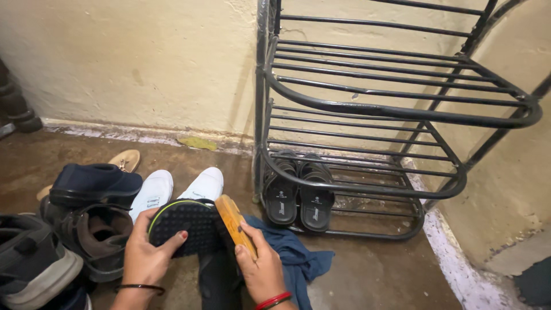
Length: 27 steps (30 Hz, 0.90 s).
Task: The person scrubs the soles and uppers of several pairs of shoes and sandals using a brush and a cloth. The person places the cleaned footwear onto a metal shoe rack.
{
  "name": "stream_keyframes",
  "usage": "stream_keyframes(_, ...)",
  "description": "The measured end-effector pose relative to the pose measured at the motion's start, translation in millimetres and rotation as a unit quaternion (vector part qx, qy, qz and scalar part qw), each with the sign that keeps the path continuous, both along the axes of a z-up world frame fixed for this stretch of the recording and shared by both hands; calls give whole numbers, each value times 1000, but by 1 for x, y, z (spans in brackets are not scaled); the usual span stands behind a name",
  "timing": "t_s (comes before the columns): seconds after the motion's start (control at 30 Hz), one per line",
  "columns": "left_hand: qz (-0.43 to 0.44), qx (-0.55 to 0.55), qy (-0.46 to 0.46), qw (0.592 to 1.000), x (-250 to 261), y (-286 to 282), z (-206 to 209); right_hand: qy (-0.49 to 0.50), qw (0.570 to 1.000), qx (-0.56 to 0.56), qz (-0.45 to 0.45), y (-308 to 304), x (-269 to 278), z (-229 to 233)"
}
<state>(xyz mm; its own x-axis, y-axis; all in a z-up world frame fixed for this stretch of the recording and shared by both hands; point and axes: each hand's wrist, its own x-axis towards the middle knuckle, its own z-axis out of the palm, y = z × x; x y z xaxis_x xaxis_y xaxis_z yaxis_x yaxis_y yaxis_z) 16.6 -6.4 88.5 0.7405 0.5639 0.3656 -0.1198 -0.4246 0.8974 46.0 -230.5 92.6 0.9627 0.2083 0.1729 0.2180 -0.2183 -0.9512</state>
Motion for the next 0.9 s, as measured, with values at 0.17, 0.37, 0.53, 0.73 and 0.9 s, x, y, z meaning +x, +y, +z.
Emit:
stream_keyframes(0.17, -18, 28, -24, 999, -4, 5, 11, -68, 994, 91, 8, 10, -7, 0)
stream_keyframes(0.37, -6, -18, 44, 999, -4, 8, 11, -116, 993, 7, 6, 19, -7, -12)
stream_keyframes(0.53, -11, -49, 48, 998, -7, 22, 3, 65, 985, -152, -56, -1, 4, -27)
stream_keyframes(0.73, -15, -96, 67, 993, -6, 29, -2, -112, 993, -27, -6, 12, -3, -46)
stream_keyframes(0.9, -39, -106, 83, 990, -6, 36, -4, -43, 990, -126, -37, 7, 3, -68)
